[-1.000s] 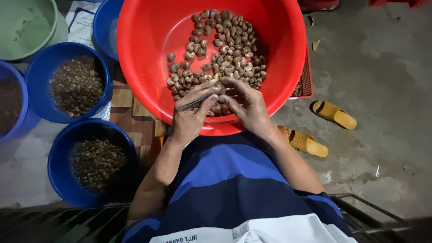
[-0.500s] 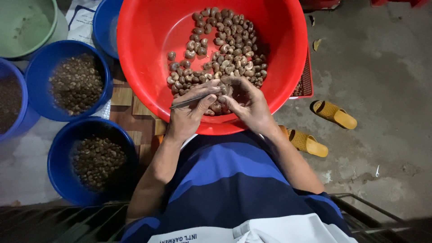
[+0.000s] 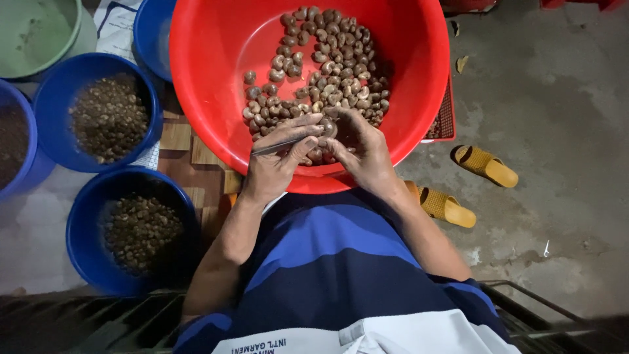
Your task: A person uses a small metal blade to scrape the outer surface of nuts held in a large red bowl.
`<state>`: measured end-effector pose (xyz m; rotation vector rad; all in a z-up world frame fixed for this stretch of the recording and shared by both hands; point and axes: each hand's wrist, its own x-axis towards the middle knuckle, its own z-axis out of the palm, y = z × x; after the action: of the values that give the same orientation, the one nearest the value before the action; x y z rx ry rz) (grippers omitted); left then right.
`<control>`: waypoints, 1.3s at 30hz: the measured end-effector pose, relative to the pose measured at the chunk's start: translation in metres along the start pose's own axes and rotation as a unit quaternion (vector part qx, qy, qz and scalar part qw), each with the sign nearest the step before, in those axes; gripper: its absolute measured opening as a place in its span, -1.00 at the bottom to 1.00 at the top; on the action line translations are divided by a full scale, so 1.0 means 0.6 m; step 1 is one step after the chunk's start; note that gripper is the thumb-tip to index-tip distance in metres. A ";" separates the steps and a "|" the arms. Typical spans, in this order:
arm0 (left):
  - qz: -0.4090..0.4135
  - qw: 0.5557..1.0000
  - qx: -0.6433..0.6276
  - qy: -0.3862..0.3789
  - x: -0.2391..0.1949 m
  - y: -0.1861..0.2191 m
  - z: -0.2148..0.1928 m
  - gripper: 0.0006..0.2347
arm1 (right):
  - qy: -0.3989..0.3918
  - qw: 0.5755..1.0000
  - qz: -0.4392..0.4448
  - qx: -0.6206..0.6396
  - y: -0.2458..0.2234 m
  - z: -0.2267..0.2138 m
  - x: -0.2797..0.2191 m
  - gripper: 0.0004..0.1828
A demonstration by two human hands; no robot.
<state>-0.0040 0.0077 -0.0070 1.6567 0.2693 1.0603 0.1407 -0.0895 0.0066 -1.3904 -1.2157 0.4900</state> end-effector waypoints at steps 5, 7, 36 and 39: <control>0.002 1.000 0.007 -0.015 0.001 0.008 -0.001 -0.88 | 0.006 1.000 -0.002 0.000 -0.004 0.004 -0.004 -0.56; -0.005 1.000 -0.004 -0.009 0.001 0.008 0.000 -0.87 | 0.006 1.000 0.004 0.003 -0.003 0.003 -0.003 -0.56; 0.002 0.997 0.074 -0.010 0.007 0.031 0.008 -0.87 | 0.021 0.994 -0.009 -0.103 0.012 -0.002 -0.006 -0.46; -0.004 0.998 0.057 0.019 -0.001 0.007 0.007 -0.89 | 0.023 0.995 -0.004 -0.099 0.017 -0.002 -0.011 -0.49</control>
<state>-0.0024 0.0028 -0.0034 1.7372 0.3662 1.0885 0.1433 -0.0937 -0.0046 -1.5538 -1.2587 0.3369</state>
